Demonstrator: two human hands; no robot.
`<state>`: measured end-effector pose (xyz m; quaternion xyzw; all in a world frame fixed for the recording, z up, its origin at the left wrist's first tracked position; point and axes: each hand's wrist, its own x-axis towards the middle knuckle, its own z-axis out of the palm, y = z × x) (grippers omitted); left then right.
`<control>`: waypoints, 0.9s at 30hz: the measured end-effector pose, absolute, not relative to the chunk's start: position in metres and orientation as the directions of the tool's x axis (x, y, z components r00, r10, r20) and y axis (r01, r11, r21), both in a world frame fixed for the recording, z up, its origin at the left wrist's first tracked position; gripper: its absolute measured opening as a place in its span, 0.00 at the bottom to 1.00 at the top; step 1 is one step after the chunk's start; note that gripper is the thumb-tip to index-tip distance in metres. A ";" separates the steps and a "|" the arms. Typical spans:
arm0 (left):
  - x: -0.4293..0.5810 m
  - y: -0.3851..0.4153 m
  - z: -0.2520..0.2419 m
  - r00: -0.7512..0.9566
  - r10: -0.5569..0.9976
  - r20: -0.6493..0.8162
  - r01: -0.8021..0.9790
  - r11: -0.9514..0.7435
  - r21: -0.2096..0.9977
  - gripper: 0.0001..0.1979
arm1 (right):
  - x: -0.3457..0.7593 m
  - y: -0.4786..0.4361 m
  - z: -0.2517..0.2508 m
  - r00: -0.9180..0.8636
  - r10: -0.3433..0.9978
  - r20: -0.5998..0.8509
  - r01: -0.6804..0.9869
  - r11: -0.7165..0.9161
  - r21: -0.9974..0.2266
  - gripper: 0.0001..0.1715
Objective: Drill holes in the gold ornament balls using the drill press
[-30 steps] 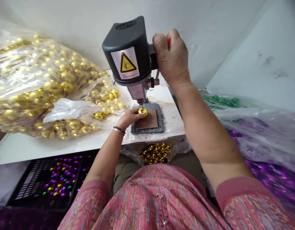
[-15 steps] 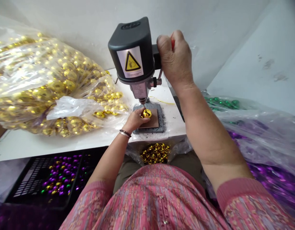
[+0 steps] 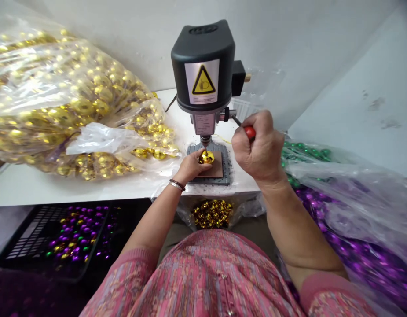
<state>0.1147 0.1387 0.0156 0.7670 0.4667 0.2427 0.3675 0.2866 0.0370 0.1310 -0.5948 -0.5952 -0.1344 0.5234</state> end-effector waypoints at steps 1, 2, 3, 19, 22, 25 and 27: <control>0.115 0.138 0.016 0.448 0.894 0.017 0.541 -0.286 0.791 0.37 | 0.286 0.037 0.125 0.249 0.554 0.794 0.857 0.256 -0.448 0.07; 0.114 0.138 0.016 0.452 0.892 -0.007 0.546 -0.271 0.793 0.37 | 0.287 0.038 0.120 0.242 0.542 0.804 0.861 0.262 -0.436 0.07; 0.114 0.138 0.017 0.458 0.889 -0.031 0.550 -0.255 0.795 0.38 | 0.287 0.039 0.116 0.233 0.530 0.815 0.863 0.274 -0.425 0.07; 0.112 0.138 0.023 0.492 0.865 -0.100 0.536 -0.209 0.818 0.37 | 0.284 0.042 0.087 0.299 0.402 0.865 0.858 0.283 -0.428 0.12; 0.111 0.137 0.023 0.485 0.870 -0.095 0.540 -0.212 0.815 0.36 | 0.281 0.045 0.084 0.337 0.363 0.869 0.840 0.300 -0.452 0.12; 0.111 0.137 0.021 0.487 0.869 -0.084 0.542 -0.226 0.809 0.37 | 0.278 0.048 0.079 0.365 0.322 0.873 0.826 0.320 -0.464 0.11; 0.111 0.138 0.019 0.491 0.867 -0.080 0.542 -0.233 0.807 0.37 | 0.276 0.049 0.072 0.348 0.293 0.891 0.832 0.342 -0.437 0.10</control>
